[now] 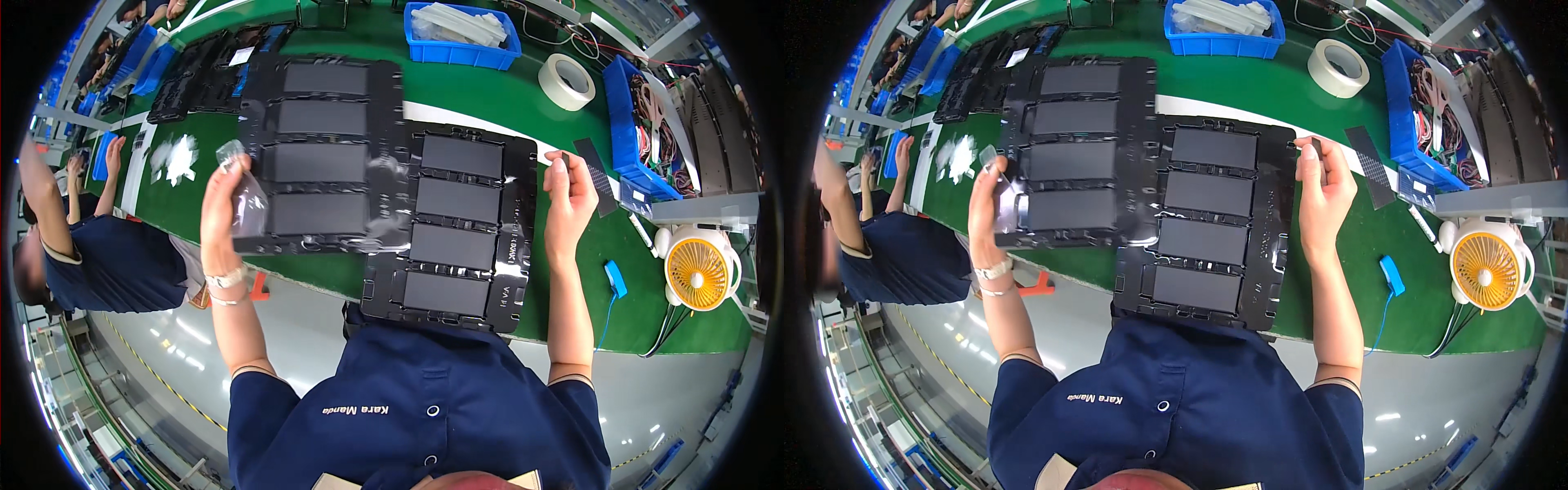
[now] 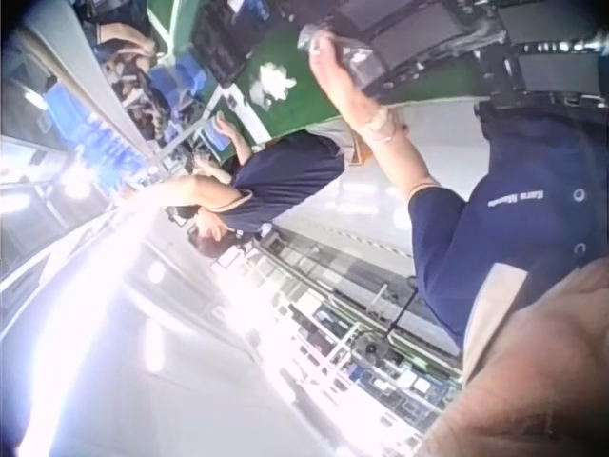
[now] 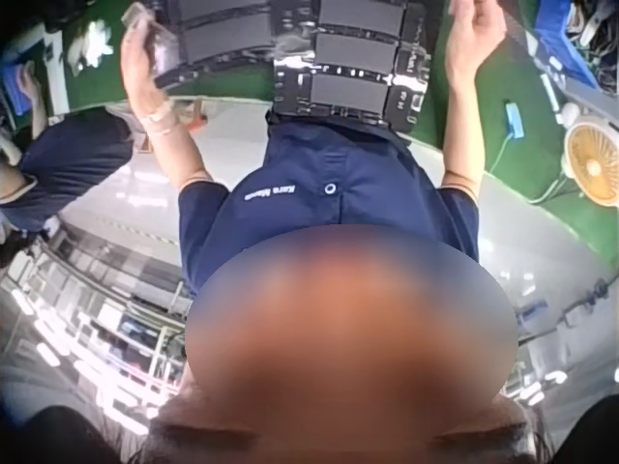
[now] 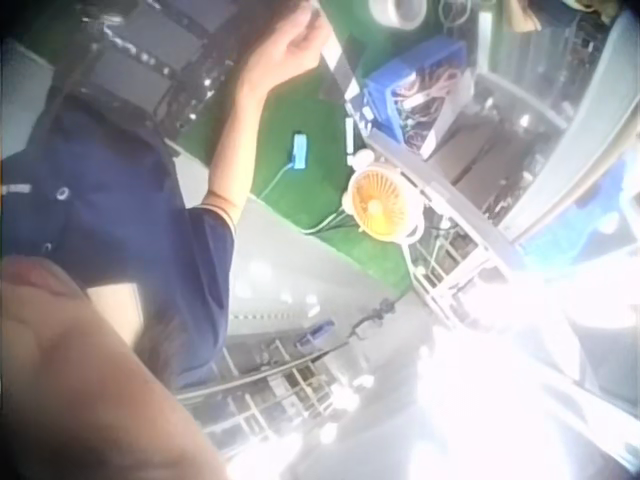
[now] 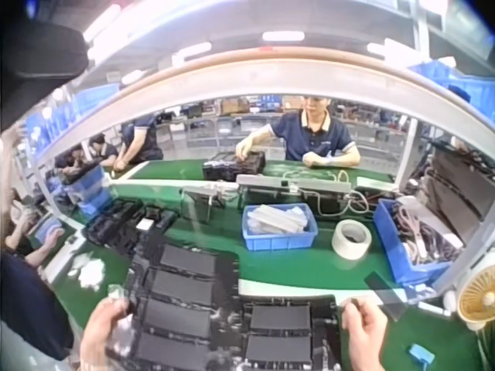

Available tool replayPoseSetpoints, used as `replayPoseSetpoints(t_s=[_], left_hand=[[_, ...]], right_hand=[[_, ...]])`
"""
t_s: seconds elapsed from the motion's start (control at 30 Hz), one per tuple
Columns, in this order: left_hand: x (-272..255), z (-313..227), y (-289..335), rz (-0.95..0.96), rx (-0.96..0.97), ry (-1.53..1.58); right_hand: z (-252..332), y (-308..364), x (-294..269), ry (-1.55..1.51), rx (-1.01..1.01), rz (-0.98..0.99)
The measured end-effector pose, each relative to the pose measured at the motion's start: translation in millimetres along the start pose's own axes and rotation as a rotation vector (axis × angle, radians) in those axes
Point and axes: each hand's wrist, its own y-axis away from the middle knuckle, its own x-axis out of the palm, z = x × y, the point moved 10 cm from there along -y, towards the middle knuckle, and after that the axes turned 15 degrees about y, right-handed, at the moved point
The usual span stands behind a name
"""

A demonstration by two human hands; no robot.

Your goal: The recorder is applying small adhesive pads and protective films to black plastic device casings on an assembly line.

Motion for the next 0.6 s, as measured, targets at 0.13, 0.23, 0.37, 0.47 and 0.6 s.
replayPoseSetpoints(t_s=[0.13, 0.23, 0.37, 0.47, 0.6], left_hand=[[-75, -1, -39, -0.037, 0.018, -0.079], [-90, 9, -55, 0.012, -0.136, -0.206], [-67, -21, -54, 0.008, 0.172, -0.782], [-45, -22, -41, -0.034, 0.228, -0.933], [-10, -21, -6, -0.101, 0.393, -0.806]], right_hand=[[-5, 0, -1, -0.006, 0.042, 0.007], [-8, 5, 0, -0.014, 0.063, 0.001], [-13, 12, 1, 0.01, 0.079, -0.004], [-11, 16, 0, 0.05, 0.098, -0.002], [5, 23, 1, 0.066, 0.067, 0.053]])
